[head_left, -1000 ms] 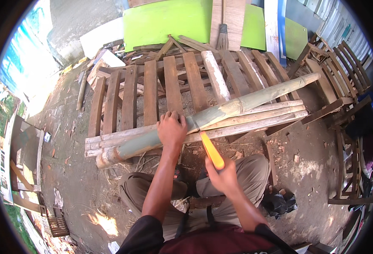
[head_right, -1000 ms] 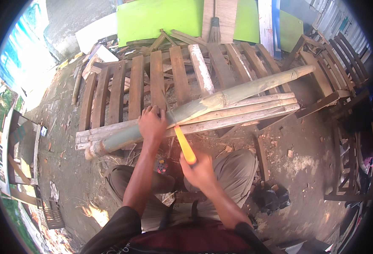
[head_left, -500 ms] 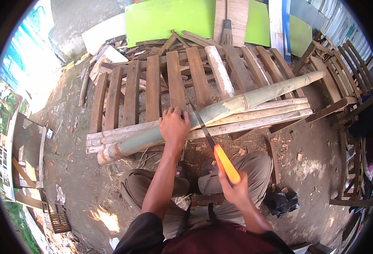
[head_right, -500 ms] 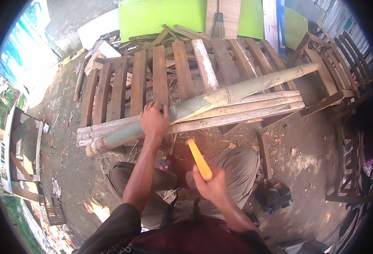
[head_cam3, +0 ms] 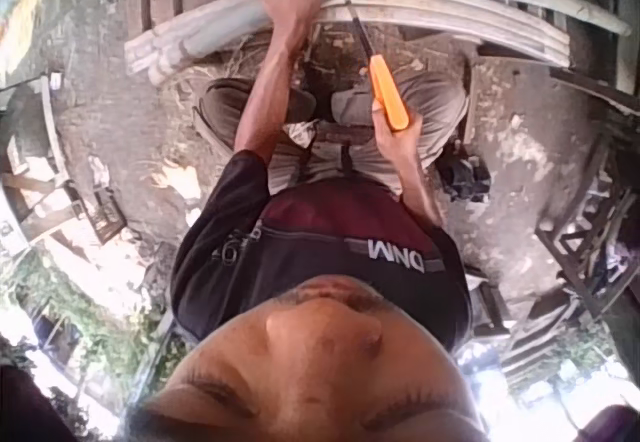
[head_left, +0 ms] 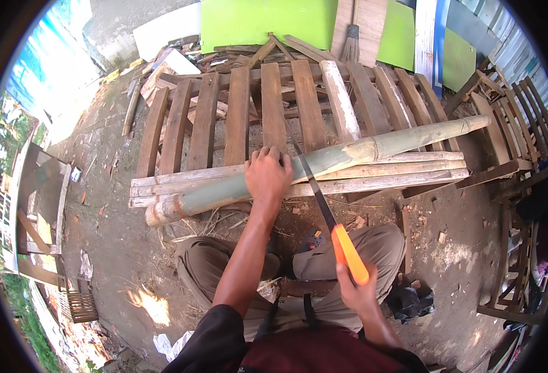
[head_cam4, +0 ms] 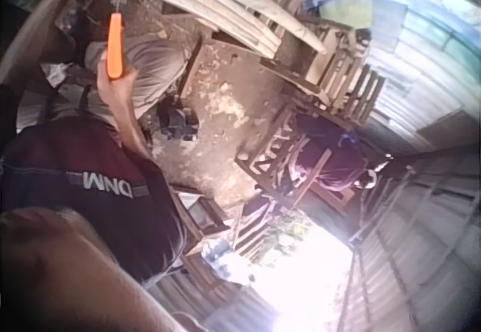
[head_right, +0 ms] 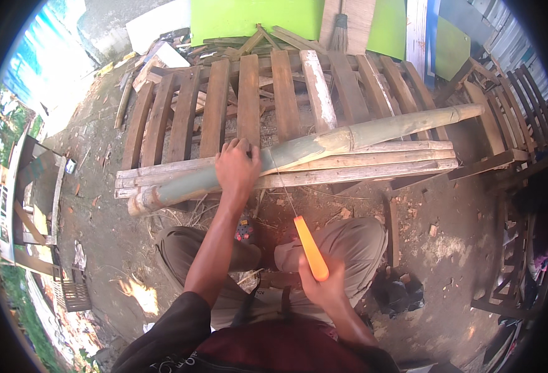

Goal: The person sits on the ground and uses a hand saw to cut a long bamboo pole resting on a wooden pallet. They hold the pole steady with one hand and saw with the other, gradually deepening the cut along the pole's length.

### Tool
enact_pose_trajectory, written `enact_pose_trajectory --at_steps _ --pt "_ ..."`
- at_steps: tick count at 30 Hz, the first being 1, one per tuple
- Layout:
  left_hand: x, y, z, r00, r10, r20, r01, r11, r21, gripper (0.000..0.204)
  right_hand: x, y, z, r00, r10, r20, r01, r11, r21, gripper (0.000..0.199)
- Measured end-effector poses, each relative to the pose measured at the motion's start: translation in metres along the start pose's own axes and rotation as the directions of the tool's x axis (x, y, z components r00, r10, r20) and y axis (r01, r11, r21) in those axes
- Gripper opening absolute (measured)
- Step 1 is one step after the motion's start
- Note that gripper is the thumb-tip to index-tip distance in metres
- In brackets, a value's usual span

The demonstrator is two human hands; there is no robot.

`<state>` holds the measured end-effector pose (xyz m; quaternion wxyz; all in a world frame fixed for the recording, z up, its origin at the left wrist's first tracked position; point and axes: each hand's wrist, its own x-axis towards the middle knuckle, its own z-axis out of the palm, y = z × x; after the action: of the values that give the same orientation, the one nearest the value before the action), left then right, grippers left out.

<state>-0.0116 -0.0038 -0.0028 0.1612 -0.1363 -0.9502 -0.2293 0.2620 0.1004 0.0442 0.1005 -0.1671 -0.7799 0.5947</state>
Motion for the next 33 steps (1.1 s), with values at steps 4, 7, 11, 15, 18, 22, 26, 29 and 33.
enact_pose_trajectory --at_steps 4,7,11,15,18,22,26,29,33 --pt "0.000 0.004 0.005 1.000 -0.012 -0.006 0.012 1.000 0.002 0.024 0.003 -0.002 0.005 0.994 0.016 -0.109 -0.014 1.000 0.018 0.015" --pt "-0.005 0.008 -0.002 1.000 0.000 0.015 0.000 1.000 0.012 0.024 0.103 -0.004 0.048 0.983 -0.071 -0.168 0.085 0.993 0.082 0.025" --pt "-0.005 0.009 0.001 0.999 0.033 -0.019 -0.033 0.999 -0.003 0.022 0.130 0.049 0.073 0.973 -0.089 -0.212 0.150 0.944 0.293 0.018" --pt "-0.006 0.001 0.003 0.992 0.094 -0.087 -0.096 0.995 -0.021 0.022 0.081 0.071 0.065 0.856 -0.400 -0.328 0.466 0.872 0.151 0.008" --pt "-0.013 -0.007 -0.003 0.977 0.215 0.006 -0.215 0.976 0.041 0.035 0.038 0.062 0.041 0.877 -0.374 -0.302 0.413 0.907 0.077 0.010" --pt "-0.017 -0.014 -0.017 0.896 0.433 0.097 -0.439 0.897 0.054 0.057 -0.011 0.076 0.021 0.911 -0.210 -0.356 0.259 0.961 0.095 0.013" --pt "-0.009 -0.022 -0.014 0.864 0.470 0.181 -0.489 0.869 0.072 0.072 -0.033 0.076 0.017 0.951 -0.109 -0.289 0.155 0.978 0.139 0.016" --pt "0.008 -0.026 -0.016 0.848 0.489 0.204 -0.502 0.865 0.016 0.076 -0.034 0.048 0.017 0.929 -0.267 -0.256 0.283 0.959 0.027 0.012" --pt "0.034 -0.024 -0.027 0.812 0.379 0.444 -0.391 0.918 -0.070 0.081 -0.043 0.031 0.018 0.940 -0.262 -0.218 0.279 0.959 0.049 0.011"
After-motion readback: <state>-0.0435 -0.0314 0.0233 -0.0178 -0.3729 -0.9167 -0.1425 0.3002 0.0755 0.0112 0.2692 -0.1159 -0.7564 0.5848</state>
